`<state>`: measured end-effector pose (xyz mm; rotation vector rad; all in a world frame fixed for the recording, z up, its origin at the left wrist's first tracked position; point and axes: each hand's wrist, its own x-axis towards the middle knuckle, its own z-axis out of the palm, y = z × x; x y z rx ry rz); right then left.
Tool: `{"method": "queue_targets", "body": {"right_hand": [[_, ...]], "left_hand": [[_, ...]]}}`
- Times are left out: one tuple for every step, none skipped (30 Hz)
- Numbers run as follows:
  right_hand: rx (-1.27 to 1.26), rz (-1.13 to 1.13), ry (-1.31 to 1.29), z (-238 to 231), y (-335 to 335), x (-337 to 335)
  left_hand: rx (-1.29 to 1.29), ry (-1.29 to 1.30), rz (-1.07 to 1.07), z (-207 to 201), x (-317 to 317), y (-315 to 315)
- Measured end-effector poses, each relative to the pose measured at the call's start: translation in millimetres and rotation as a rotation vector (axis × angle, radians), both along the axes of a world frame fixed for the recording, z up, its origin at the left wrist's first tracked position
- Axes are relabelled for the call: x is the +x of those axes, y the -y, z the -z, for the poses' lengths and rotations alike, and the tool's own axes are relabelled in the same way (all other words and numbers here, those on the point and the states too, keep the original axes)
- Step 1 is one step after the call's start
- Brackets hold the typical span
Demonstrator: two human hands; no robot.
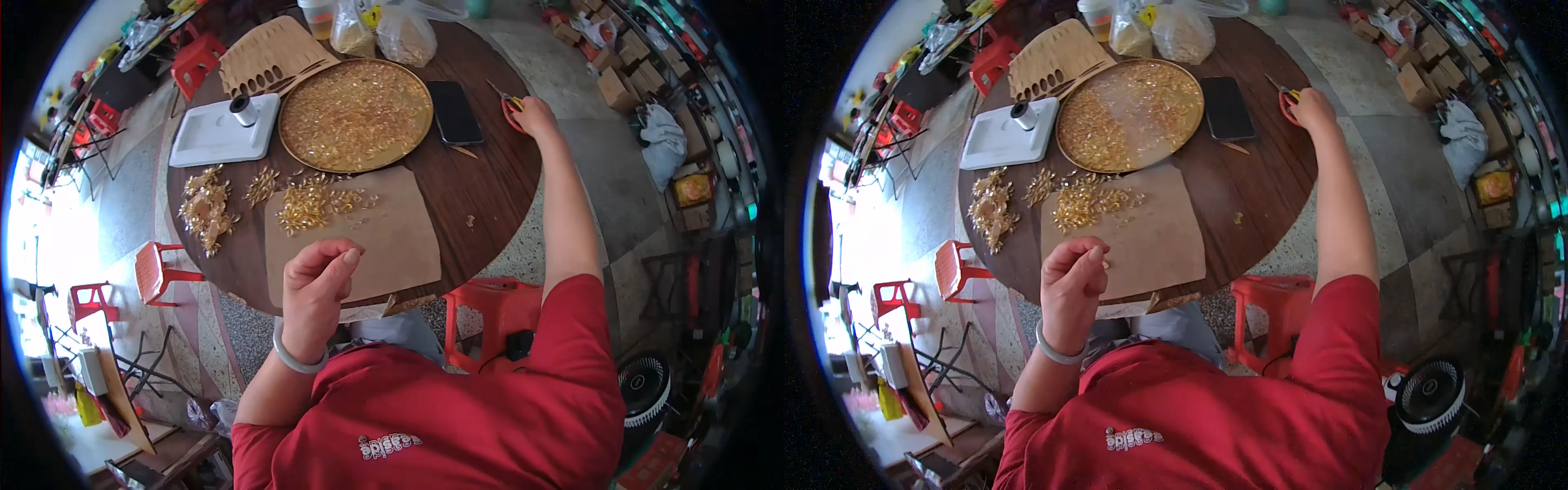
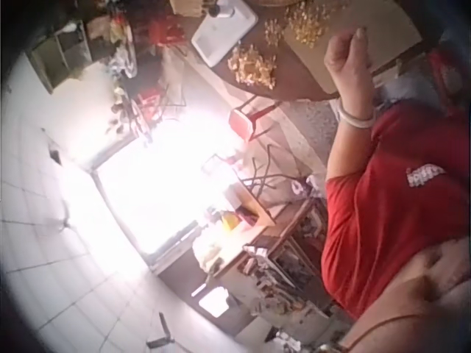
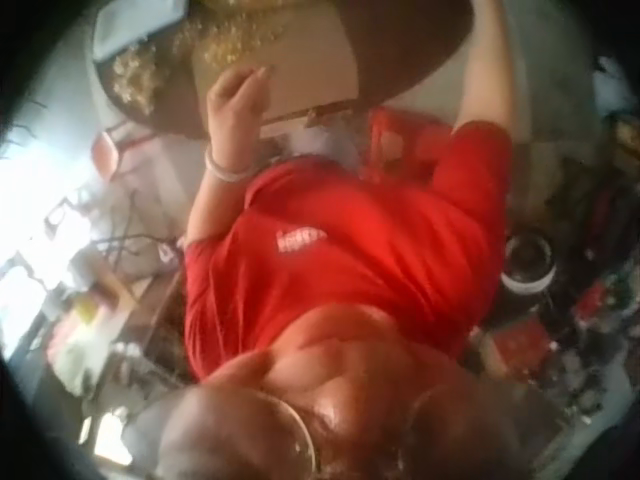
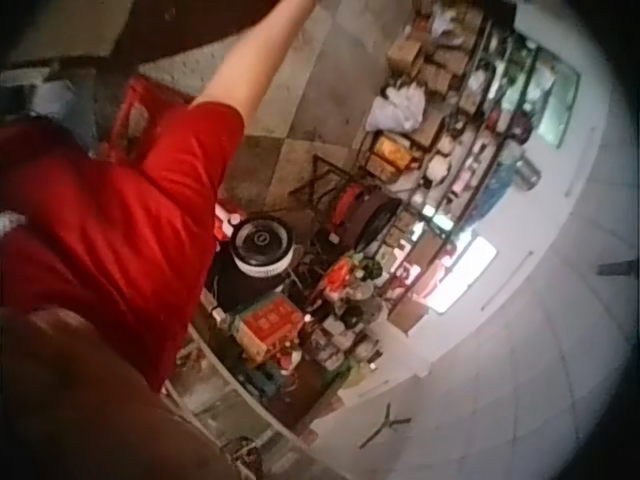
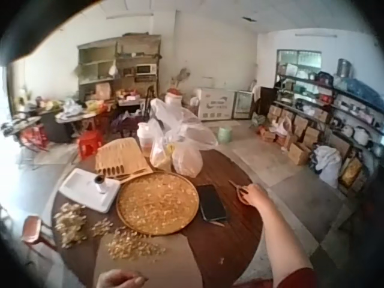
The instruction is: Sorting and trimming small gold-colored decorative shoe components and placing them into plastic bags.
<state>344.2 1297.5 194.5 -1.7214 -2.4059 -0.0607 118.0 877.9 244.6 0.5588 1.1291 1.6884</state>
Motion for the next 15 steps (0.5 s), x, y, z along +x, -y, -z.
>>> {"method": "queue_targets", "body": {"right_hand": [[-0.036,0.003,0.003,2,-13,4],[-0.072,0.008,0.006,5,-25,9],[-0.111,0.003,0.011,1,-24,1],[-0.109,-0.009,0.007,-3,-23,-5],[-0.153,0.030,0.020,-9,-21,-8],[-0.200,0.069,0.034,-18,-10,-12],[-0.245,0.113,0.049,-28,3,-14],[-0.099,0.034,-0.060,-34,21,-20],[0.047,-0.043,-0.169,-38,43,-25],[0.090,-0.190,-0.368,-46,69,-32],[0.130,-0.348,-0.569,-55,102,-45],[-0.026,-0.466,-0.688,-75,153,-63],[-0.266,-0.597,-0.865,-84,201,-77],[-0.495,-0.756,-0.986,-91,253,-90],[-0.878,-0.858,-1.320,-81,292,-96]], "left_hand": [[0.019,0.011,-0.012,-3,-4,4],[0.040,0.023,-0.020,-6,-7,9],[0.057,0.036,-0.039,-9,-9,14],[0.059,0.031,-0.050,-13,-11,19],[0.072,0.004,-0.068,-17,-11,24],[0.081,-0.022,-0.084,-20,-12,29],[0.093,-0.047,-0.095,-23,-12,33],[0.095,-0.051,-0.102,-26,-12,37],[0.110,-0.102,-0.074,-29,-12,40],[0.126,-0.152,-0.037,-33,-12,42],[0.140,-0.203,-0.009,-35,-11,47],[0.139,-0.204,-0.017,-39,-10,51],[0.186,-0.270,-0.015,-44,-9,56],[0.233,-0.337,-0.014,-50,-8,62],[0.294,-0.397,0.011,-57,-7,66]]}}
